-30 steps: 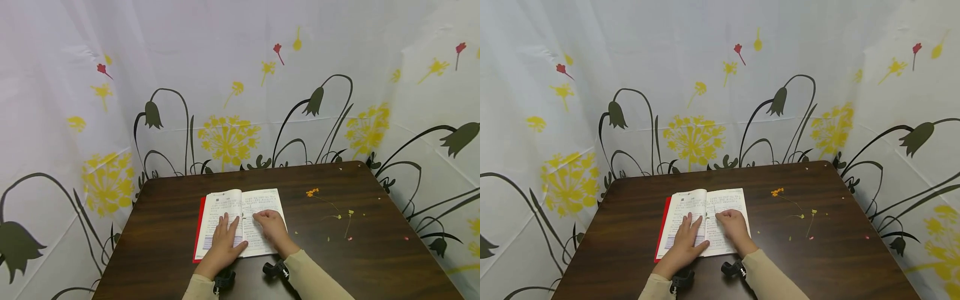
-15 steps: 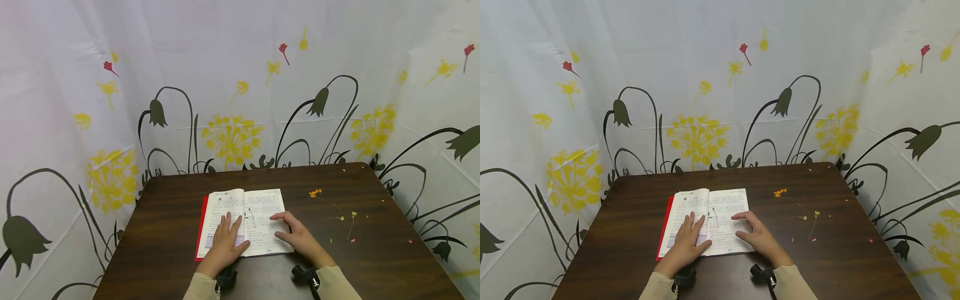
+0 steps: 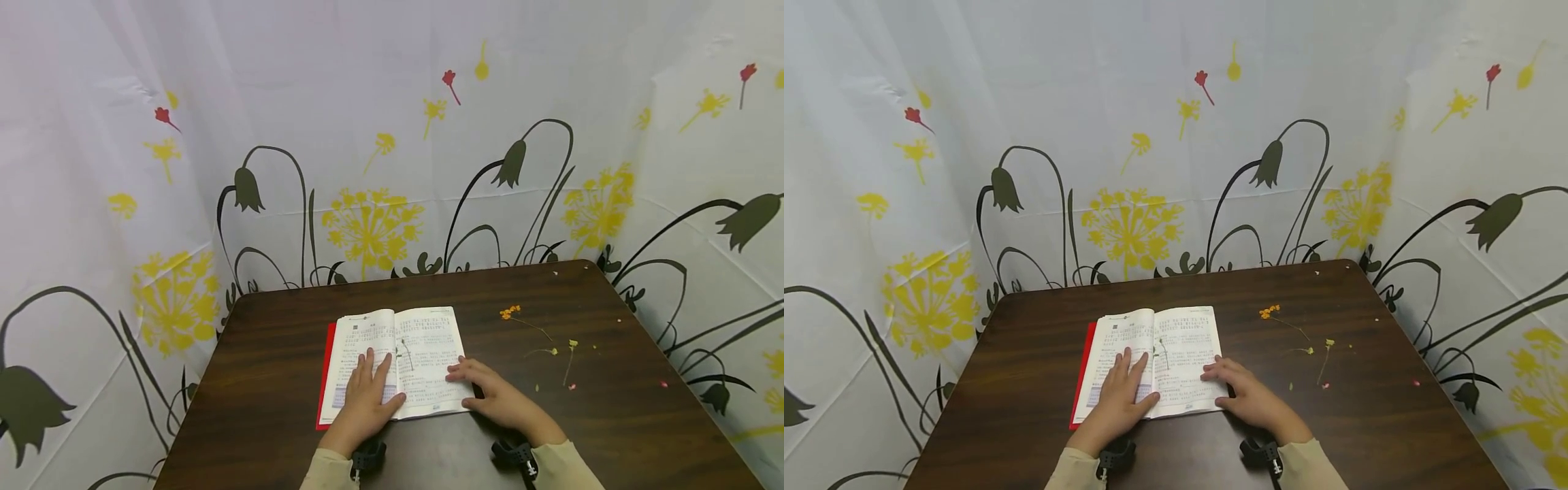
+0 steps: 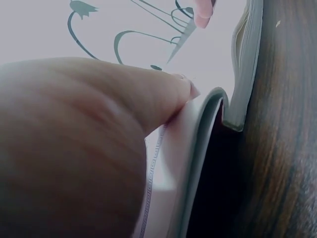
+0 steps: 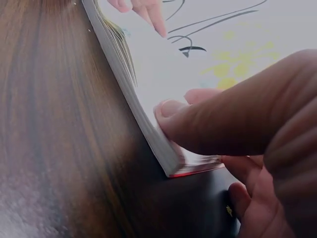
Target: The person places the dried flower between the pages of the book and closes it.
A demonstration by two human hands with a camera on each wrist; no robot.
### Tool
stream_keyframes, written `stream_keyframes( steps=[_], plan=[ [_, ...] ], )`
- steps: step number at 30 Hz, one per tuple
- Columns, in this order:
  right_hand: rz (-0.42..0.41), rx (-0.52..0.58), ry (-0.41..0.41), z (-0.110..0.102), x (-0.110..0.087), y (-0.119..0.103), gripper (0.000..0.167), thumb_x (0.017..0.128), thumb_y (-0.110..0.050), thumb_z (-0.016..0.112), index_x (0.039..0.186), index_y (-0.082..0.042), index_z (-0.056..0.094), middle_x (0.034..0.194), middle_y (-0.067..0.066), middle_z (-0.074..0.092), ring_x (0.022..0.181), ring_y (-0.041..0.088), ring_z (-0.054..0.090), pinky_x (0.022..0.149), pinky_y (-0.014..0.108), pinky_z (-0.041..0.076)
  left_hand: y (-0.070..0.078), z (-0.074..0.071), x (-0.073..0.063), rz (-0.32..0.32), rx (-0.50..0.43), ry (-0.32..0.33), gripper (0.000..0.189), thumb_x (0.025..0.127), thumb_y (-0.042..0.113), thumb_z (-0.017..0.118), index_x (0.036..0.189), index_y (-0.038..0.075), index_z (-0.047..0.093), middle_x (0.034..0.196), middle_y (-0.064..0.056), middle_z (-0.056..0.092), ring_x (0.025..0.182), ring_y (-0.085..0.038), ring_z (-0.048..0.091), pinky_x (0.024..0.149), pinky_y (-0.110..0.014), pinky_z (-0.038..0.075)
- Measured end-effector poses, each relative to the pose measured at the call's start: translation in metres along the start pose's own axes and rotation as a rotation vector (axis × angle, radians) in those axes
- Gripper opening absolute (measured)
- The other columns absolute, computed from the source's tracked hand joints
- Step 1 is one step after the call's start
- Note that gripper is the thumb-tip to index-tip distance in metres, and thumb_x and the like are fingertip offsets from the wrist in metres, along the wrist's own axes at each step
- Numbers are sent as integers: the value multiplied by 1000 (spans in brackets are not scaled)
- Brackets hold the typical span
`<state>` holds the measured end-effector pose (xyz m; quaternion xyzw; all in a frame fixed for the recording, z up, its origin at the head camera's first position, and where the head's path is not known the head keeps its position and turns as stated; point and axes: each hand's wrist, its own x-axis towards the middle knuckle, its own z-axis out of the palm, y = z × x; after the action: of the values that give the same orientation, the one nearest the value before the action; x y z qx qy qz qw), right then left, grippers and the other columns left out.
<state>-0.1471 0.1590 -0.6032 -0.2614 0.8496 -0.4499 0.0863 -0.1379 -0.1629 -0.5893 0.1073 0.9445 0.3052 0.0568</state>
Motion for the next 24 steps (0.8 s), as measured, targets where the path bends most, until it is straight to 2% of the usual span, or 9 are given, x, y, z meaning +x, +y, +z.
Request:
stream_keyframes(
  steps=[3, 6, 11, 13, 15, 18, 20, 22, 24],
  plan=[
    [-37, -16, 26, 2, 0, 2, 45, 97, -10, 80, 139, -24, 72, 161, 1, 59, 162, 43, 37, 127, 70, 31, -1, 0, -1, -1, -3, 0, 90, 98, 43, 77, 171, 12, 35, 182, -26, 8, 169, -51, 4, 132, -75, 10],
    [-94, -62, 110, 8, 3, 4, 42, 93, -8, 84, 130, -24, 74, 150, 1, 65, 155, 43, 46, 123, 67, 37, -1, 0, -1, -5, -4, -7, 90, 99, 43, 77, 172, 13, 34, 182, -26, 8, 170, -51, 2, 133, -74, 9],
    [-126, -212, 385, 25, 11, -3, 63, 84, -13, 94, 140, -9, 64, 137, 12, 60, 131, 36, 56, 110, 51, 46, 1, 0, 0, -1, -8, -4, 89, 99, 42, 77, 171, 12, 34, 182, -26, 8, 170, -51, 2, 133, -73, 8],
    [-99, -209, 487, 30, 13, -10, 77, 84, -18, 95, 149, -3, 56, 136, 16, 56, 126, 33, 55, 106, 48, 46, 1, 0, 0, -2, -6, -5, 89, 99, 42, 77, 171, 12, 35, 182, -26, 8, 170, -50, 3, 133, -73, 9],
    [-76, -123, 526, 33, 13, -17, 73, 87, -22, 93, 148, -3, 59, 133, 17, 61, 124, 30, 59, 104, 43, 49, 1, 1, 0, -2, -2, -6, 89, 99, 42, 77, 171, 12, 35, 182, -27, 8, 169, -51, 3, 133, -73, 10],
    [-85, 105, 461, 36, 13, -26, 32, 97, -20, 84, 125, -9, 73, 117, 8, 70, 109, 14, 66, 92, 31, 56, 0, 2, 1, 0, -1, -9, 90, 98, 43, 77, 171, 12, 35, 182, -28, 8, 169, -52, 4, 132, -74, 10],
    [-125, 238, 370, 39, 13, -30, 18, 103, -14, 75, 121, -14, 76, 118, 7, 72, 110, 8, 67, 93, 25, 56, -1, 2, 2, 11, -6, -2, 89, 98, 42, 77, 171, 11, 36, 182, -28, 10, 169, -52, 5, 132, -75, 11],
    [-167, 282, 267, 44, 13, -33, 26, 107, -12, 69, 132, -16, 73, 133, 8, 70, 124, 8, 63, 106, 23, 52, -1, 1, 2, 34, -14, 46, 81, 99, 39, 77, 167, 11, 44, 180, -28, 18, 168, -52, 12, 131, -74, 16],
    [-194, 239, 167, 50, 12, -35, 47, 108, -15, 68, 154, -18, 59, 154, 7, 60, 144, 13, 55, 120, 28, 44, 0, -2, 2, 67, -48, 154, 65, 101, 32, 75, 159, 11, 55, 176, -22, 34, 165, -47, 28, 131, -69, 25]
  ],
)
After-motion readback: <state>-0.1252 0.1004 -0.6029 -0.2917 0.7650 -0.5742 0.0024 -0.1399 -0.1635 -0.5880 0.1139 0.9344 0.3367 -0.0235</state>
